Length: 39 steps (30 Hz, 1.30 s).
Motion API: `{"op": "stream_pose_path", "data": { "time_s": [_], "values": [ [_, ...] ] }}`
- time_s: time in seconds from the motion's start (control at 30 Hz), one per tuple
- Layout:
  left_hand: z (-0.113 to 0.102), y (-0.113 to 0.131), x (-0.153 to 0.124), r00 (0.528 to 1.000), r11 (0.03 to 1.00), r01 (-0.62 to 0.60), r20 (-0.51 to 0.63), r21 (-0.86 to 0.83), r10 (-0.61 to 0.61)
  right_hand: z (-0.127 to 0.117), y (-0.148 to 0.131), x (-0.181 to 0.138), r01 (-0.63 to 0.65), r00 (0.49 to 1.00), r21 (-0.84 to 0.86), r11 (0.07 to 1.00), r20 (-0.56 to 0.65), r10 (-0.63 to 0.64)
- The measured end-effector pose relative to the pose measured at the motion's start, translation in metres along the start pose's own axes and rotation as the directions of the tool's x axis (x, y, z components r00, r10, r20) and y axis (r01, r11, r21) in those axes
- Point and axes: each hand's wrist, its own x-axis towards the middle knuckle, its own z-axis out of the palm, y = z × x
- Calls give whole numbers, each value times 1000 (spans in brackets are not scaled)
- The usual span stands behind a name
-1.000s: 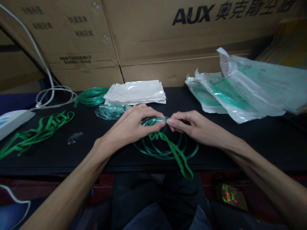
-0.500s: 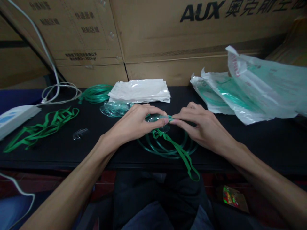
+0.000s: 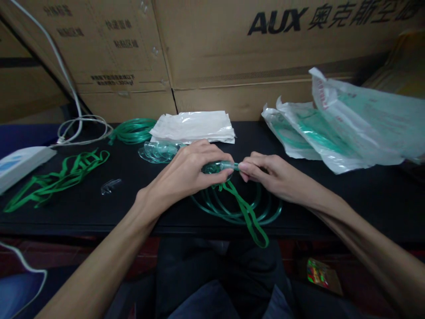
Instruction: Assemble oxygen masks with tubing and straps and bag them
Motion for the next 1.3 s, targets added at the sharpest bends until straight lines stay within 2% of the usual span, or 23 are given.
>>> {"op": "stream_pose_path", "data": {
  "time_s": [0.17,0.4,0.57,0.7,0.77,0.87,0.97,1.03,1.1,1.17,1.3],
  "values": [
    [-2,2,0,992,992,114,62,-47,-111,1,3,0,143,984,-172,975,-81,-159],
    [-6,7,0,981,973,192,54,-127,-187,5,-1,-1,172,948,-290,941,-211,-238],
    [-13,7,-1,972,958,233,50,-166,-228,3,-1,-2,117,964,-314,942,-191,-184],
    [-33,11,-12,962,956,255,-64,-142,-266,-2,1,-3,17,985,-328,944,-159,-73],
    [-45,17,-25,931,936,323,-131,-139,-340,-3,2,-4,-3,985,-313,950,-164,-51],
    [-58,29,-49,838,861,491,-195,-135,-509,0,7,-3,-9,983,-304,953,-179,-47],
    [-61,39,-74,747,773,624,-202,-114,-633,2,13,-1,4,983,-322,947,-171,-62],
    [-57,42,-86,725,743,661,-169,-104,-668,0,13,-2,9,978,-351,936,-192,-81],
    [-51,41,-93,729,744,660,-151,-104,-668,-2,7,-7,10,958,-390,921,-260,-120],
    [-43,38,-93,748,768,633,-179,-100,-639,-3,-5,-19,18,935,-417,909,-314,-163],
    [-30,31,-84,788,809,587,-247,29,-563,10,-36,-57,36,961,-448,893,-231,-154]
  ]
}}
